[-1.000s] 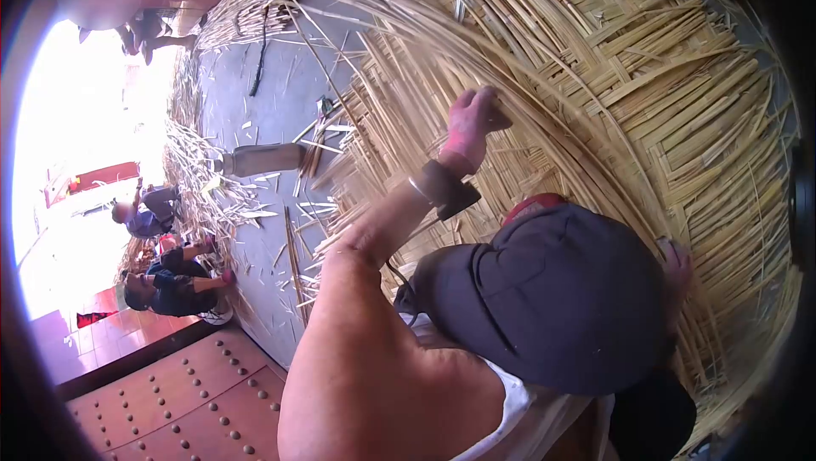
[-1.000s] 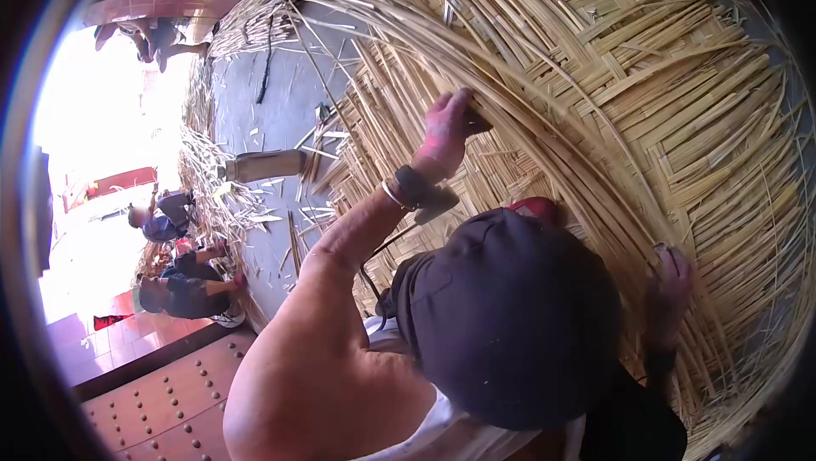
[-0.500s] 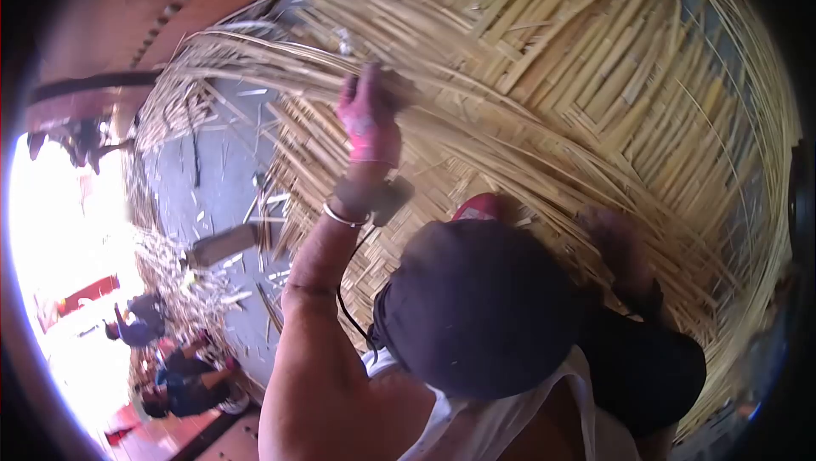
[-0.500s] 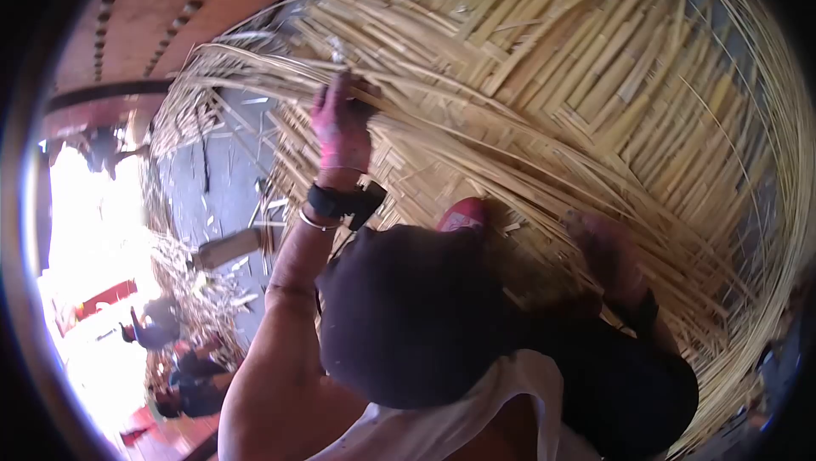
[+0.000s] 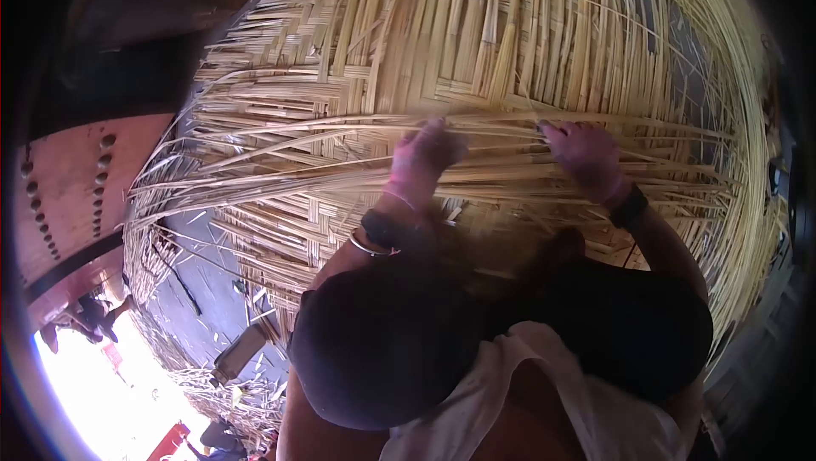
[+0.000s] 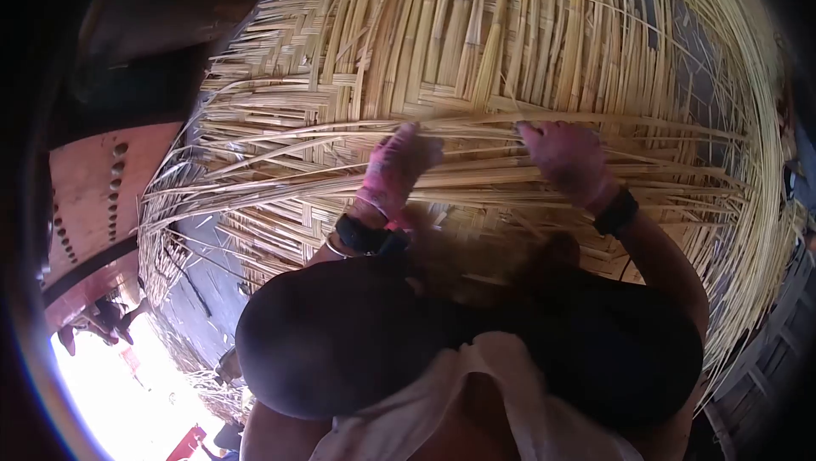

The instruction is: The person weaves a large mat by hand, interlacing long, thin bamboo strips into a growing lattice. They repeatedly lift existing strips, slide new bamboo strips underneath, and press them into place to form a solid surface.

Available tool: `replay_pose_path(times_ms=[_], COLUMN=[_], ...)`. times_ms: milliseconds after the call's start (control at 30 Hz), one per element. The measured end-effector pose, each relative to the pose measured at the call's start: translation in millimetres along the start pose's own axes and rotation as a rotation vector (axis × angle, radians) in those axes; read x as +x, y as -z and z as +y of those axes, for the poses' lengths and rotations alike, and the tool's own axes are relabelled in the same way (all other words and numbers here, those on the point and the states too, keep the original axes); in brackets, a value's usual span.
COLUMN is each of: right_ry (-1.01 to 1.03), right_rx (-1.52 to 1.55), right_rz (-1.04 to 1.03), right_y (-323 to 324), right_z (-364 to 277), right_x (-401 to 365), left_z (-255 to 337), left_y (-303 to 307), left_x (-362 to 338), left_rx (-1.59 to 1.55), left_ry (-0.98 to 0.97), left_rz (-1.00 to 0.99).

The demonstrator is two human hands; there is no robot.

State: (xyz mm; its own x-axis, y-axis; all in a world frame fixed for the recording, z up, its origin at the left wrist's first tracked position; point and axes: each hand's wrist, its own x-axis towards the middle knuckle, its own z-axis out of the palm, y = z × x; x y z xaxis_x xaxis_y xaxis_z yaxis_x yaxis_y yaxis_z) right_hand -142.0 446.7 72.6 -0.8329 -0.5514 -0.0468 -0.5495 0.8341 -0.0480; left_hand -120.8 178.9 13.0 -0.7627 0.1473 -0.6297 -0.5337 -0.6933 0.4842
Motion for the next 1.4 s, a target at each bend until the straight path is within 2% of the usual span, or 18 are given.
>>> replay_pose_path(times_ms=[33, 67, 133, 167, 267, 367, 467, 567, 667, 767, 867, 967, 1067, 1167, 1200, 1267, 1333, 1400], right_ry=[-0.034, -0.071, -0.075, -0.074, -0.084, -0.093, -0.078, -0.267, -0.353, 0.036, -0.311, -0.689, -0.61, 0.15, 0.135, 0.102, 0.152, 0.148], right_rx=[0.079, 0.158, 0.474, 0.626, 0.618, 0.484, 0.415, 0.925, 1.178, 0.894, 1.208, 1.574, 1.521, 1.001, 0.807, 0.422, 0.302, 0.314], right_rz=[-0.041, -0.08, 0.079, 0.168, 0.269, -0.005, -0.012, -0.092, -0.164, 0.257, -0.263, -0.689, -0.681, 0.085, 0.064, 0.019, 0.007, 0.003], right_y=[0.0, -0.8, -22.4, -32.8, -41.2, -23.4, -31.9, -39.9, -36.8, -49.4, -19.9, -12.3, -6.2, -49.8, -42.1, -19.9, -32.4, -41.8], right_z=[-8.7, -12.0, -5.0, -1.9, -4.3, -7.9, -12.9, -10.3, -12.2, -11.5, -11.6, -2.2, -9.6, -13.7, -16.9, -30.1, -35.7, -37.5], right_x=[2.0, 0.9, -6.3, -8.5, -13.4, -6.8, -7.8, -9.4, -6.2, 4.3, 12.7, 18.3, 21.7, 15.1, 15.3, 16.4, 14.8, 12.8], left_z=[-6.3, -12.4, -22.0, -21.5, -26.0, -32.5, -34.1, -30.6, -30.0, -41.2, -38.3, -27.7, -26.6, -32.1, -33.0, -43.8, -37.3, -36.7], left_y=[-13.9, -9.9, -7.0, -14.7, -29.0, -21.2, -18.5, -17.5, -20.0, 2.1, -1.2, -21.3, -8.7, -1.2, -0.9, 36.3, 26.1, 3.5], left_x=[-8.2, -2.3, 5.0, 1.8, -8.0, -2.4, -5.1, -11.2, -12.6, -1.7, -5.7, -17.7, -10.6, -7.6, -7.0, 13.2, 10.9, -0.2], left_rx=[0.014, 0.143, 0.395, 0.087, 0.097, 0.092, 0.25, 0.032, 0.041, -0.019, -0.018, 0.012, 0.044, 0.047, 0.044, -0.097, -0.091, 0.061], left_ry=[0.046, -0.047, -0.227, -0.08, -0.2, -0.193, -0.334, -0.251, -0.271, -0.228, -0.291, -0.34, -0.348, -0.308, -0.29, -0.2, -0.21, -0.316], left_rz=[0.056, 0.019, -0.061, 0.05, 0.057, 0.106, 0.053, -0.04, 0.005, 0.083, 0.076, 0.079, 0.119, 0.24, 0.29, 0.135, 0.166, 0.387])
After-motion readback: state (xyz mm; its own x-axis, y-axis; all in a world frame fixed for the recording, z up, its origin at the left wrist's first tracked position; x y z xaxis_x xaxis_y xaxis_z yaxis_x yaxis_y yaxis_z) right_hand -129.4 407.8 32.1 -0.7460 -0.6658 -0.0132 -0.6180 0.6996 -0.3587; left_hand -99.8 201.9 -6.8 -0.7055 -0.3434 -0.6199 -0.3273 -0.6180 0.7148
